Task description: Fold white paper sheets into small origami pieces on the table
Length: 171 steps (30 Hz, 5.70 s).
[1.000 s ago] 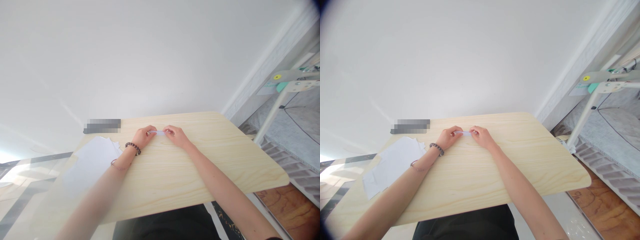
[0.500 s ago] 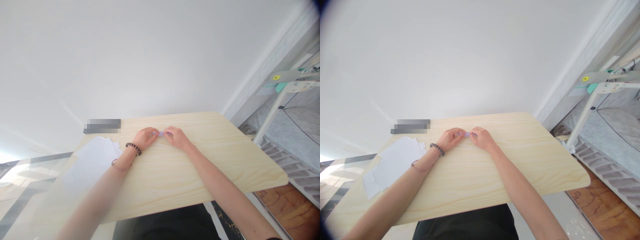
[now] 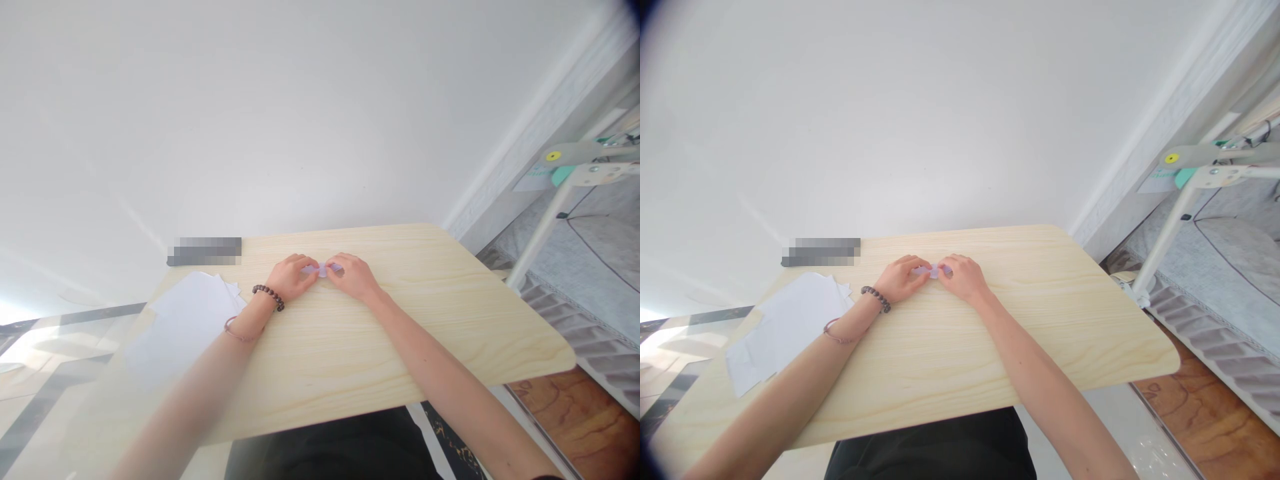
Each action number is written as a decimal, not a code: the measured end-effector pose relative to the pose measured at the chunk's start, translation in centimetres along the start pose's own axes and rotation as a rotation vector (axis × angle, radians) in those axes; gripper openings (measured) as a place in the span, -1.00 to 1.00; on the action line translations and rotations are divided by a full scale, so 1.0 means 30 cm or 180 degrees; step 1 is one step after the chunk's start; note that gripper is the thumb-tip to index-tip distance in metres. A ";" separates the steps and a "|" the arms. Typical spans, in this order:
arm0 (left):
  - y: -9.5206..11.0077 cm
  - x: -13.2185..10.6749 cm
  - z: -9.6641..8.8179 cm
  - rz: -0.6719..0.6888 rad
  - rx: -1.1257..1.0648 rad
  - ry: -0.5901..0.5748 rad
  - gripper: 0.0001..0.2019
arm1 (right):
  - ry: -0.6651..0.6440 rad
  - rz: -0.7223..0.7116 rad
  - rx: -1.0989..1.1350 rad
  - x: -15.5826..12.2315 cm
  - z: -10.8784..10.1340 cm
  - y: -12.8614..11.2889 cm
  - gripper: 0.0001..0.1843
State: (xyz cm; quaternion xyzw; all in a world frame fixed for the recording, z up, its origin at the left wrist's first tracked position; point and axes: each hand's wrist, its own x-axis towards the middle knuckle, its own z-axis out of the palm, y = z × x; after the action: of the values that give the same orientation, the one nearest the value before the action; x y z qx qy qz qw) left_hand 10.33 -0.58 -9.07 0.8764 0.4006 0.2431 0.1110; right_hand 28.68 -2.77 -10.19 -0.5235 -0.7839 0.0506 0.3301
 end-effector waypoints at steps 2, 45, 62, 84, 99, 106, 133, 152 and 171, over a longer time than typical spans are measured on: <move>0.006 -0.001 -0.003 0.0035 0.0061 -0.0037 -0.76 | -0.0067 -0.0038 -0.0007 -0.001 0.000 -0.007 -0.86; 0.035 -0.003 0.012 0.0044 0.0302 -0.0102 -0.74 | -0.0384 -0.0039 -0.0272 -0.010 -0.004 -0.022 -0.80; -0.001 0.008 0.025 -0.0426 -0.0396 0.0070 -0.66 | -0.0291 0.0469 0.1170 0.000 -0.033 0.050 -0.71; -0.038 0.016 0.004 -0.0906 -0.1384 0.0360 -0.71 | -0.0016 0.0640 0.1082 0.003 -0.026 0.054 -0.69; -0.032 0.017 0.008 -0.0946 -0.1101 0.0393 -0.65 | 0.0439 0.0759 0.0965 0.004 -0.014 0.069 -0.72; -0.039 0.013 0.028 -0.0211 0.0098 0.0034 -0.60 | 0.0769 0.1291 0.0680 0.026 -0.073 0.206 -0.70; -0.036 0.022 0.051 0.0147 0.0408 -0.0269 -0.59 | 0.1544 0.2172 -0.0974 -0.055 -0.355 0.733 -0.64; -0.129 -0.093 -0.277 -0.0726 0.0472 -0.1609 -0.54 | -0.0279 -0.0034 -0.0390 0.021 -0.002 0.041 -0.75; -0.191 -0.205 -0.312 -0.0807 0.0226 -0.1580 -0.55 | -0.0322 -0.0069 -0.0189 0.027 0.021 0.032 -0.73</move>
State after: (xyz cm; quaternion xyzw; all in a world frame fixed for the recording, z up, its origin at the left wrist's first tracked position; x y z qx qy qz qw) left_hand -1.66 -1.49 -5.34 0.8554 0.4758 -0.0090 0.2044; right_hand 28.88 -1.49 -10.70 -0.5213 -0.8063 0.0501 0.2749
